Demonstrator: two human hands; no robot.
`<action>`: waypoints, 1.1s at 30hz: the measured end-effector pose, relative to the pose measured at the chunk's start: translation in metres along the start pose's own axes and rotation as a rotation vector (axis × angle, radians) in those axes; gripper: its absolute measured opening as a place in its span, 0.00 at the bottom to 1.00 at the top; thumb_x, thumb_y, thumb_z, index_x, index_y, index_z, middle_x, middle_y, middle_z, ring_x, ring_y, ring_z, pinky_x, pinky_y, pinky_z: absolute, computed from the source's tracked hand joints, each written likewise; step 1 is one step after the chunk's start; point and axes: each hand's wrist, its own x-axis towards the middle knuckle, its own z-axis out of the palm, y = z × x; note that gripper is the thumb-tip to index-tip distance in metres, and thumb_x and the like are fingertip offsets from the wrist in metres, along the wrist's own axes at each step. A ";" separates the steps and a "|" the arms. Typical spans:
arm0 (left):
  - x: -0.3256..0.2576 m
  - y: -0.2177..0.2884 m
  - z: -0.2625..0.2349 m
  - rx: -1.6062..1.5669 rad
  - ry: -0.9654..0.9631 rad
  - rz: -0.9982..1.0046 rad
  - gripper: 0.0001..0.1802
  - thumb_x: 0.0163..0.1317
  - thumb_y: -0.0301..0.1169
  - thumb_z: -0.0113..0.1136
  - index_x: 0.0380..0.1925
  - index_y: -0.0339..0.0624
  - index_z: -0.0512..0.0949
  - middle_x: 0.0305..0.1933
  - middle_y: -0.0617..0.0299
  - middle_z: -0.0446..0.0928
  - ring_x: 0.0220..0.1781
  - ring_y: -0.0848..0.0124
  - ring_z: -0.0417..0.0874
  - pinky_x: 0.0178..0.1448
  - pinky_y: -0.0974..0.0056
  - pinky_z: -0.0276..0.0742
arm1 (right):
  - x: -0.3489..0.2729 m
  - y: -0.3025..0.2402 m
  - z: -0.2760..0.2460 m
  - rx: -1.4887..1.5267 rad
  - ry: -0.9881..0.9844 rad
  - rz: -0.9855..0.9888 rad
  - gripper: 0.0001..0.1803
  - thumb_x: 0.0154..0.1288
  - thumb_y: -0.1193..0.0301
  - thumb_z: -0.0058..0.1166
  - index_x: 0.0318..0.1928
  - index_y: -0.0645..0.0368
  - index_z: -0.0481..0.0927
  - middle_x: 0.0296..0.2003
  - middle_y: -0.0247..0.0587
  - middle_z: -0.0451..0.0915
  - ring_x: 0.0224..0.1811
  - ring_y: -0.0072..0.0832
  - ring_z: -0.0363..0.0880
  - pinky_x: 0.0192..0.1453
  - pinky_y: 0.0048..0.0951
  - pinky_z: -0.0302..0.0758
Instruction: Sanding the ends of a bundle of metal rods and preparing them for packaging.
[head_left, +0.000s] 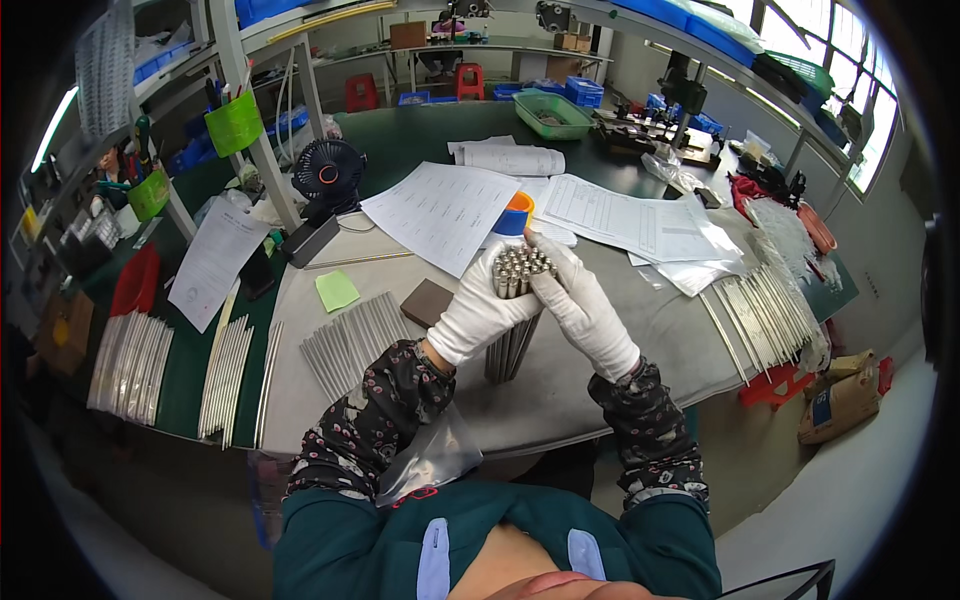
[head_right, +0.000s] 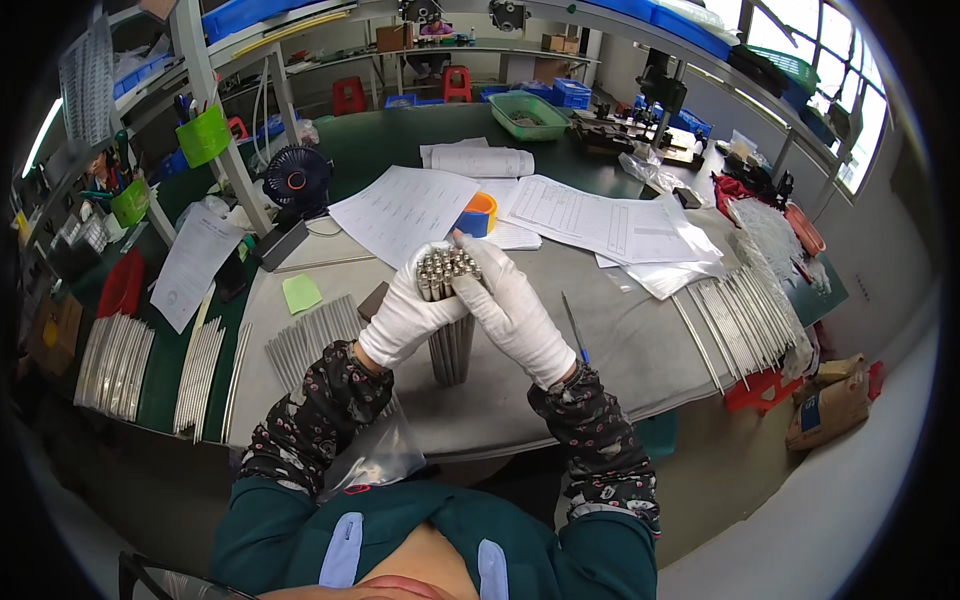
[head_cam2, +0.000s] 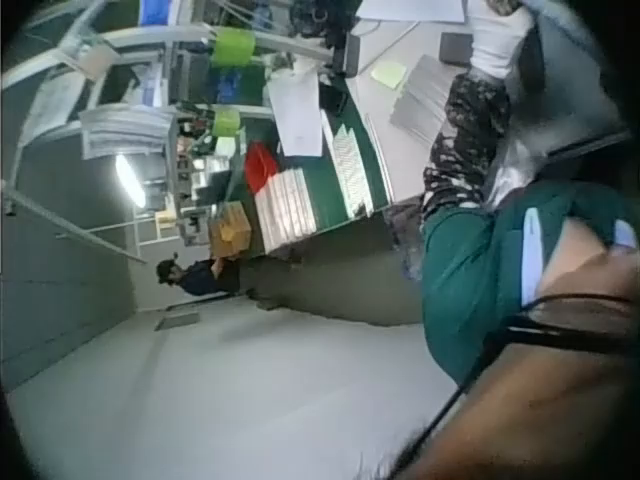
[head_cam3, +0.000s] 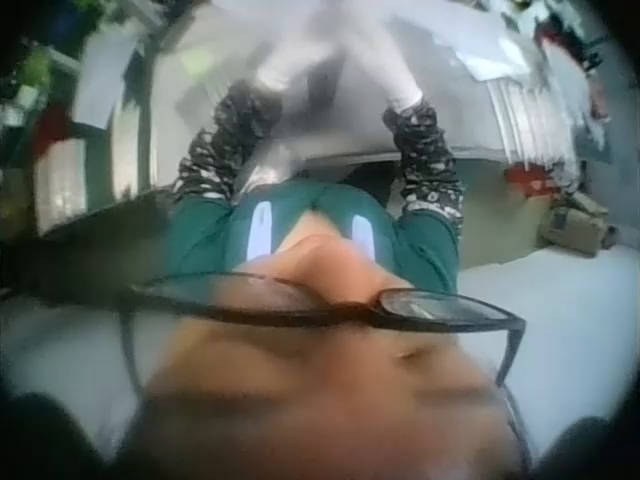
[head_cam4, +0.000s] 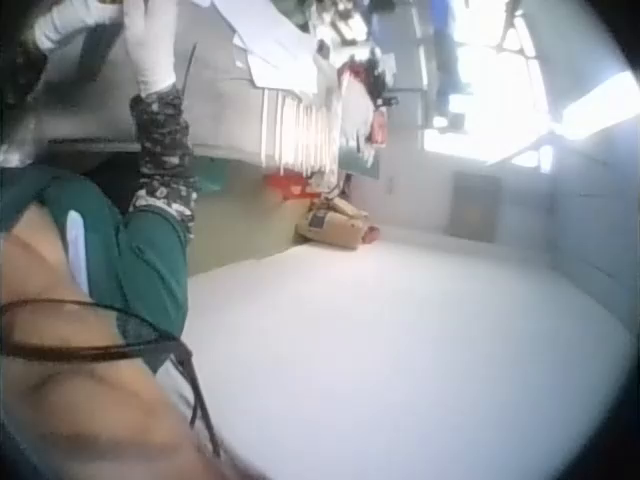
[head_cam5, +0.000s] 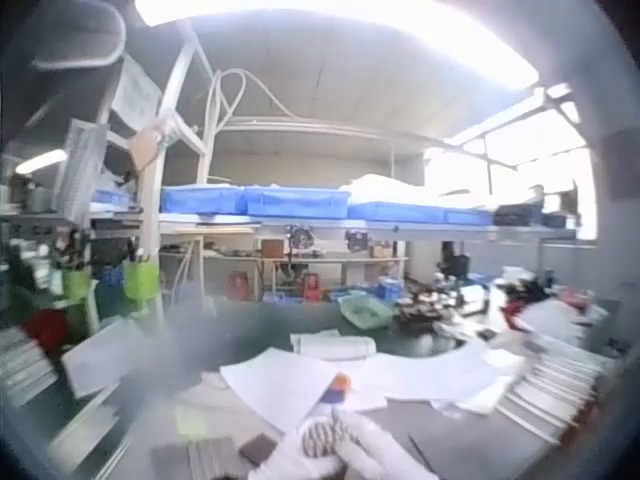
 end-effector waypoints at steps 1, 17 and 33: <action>-0.002 0.001 0.001 -0.025 0.012 -0.047 0.21 0.54 0.25 0.67 0.46 0.41 0.69 0.42 0.68 0.74 0.42 0.81 0.74 0.47 0.71 0.75 | 0.000 0.002 0.000 -0.037 0.041 -0.068 0.24 0.66 0.70 0.50 0.60 0.65 0.68 0.52 0.53 0.72 0.55 0.43 0.72 0.61 0.33 0.65; -0.003 -0.003 -0.002 -0.025 0.097 -0.045 0.19 0.56 0.23 0.65 0.46 0.41 0.70 0.41 0.69 0.76 0.43 0.81 0.76 0.48 0.73 0.75 | -0.002 -0.006 0.014 0.092 0.369 0.143 0.15 0.55 0.74 0.63 0.46 0.58 0.81 0.30 0.33 0.76 0.30 0.20 0.72 0.35 0.21 0.70; -0.003 0.004 0.001 -0.024 0.103 -0.043 0.15 0.56 0.20 0.62 0.43 0.40 0.71 0.41 0.68 0.77 0.44 0.81 0.77 0.48 0.74 0.74 | 0.005 -0.003 0.014 0.178 0.342 0.094 0.08 0.53 0.78 0.59 0.36 0.61 0.76 0.31 0.32 0.74 0.30 0.17 0.69 0.35 0.21 0.69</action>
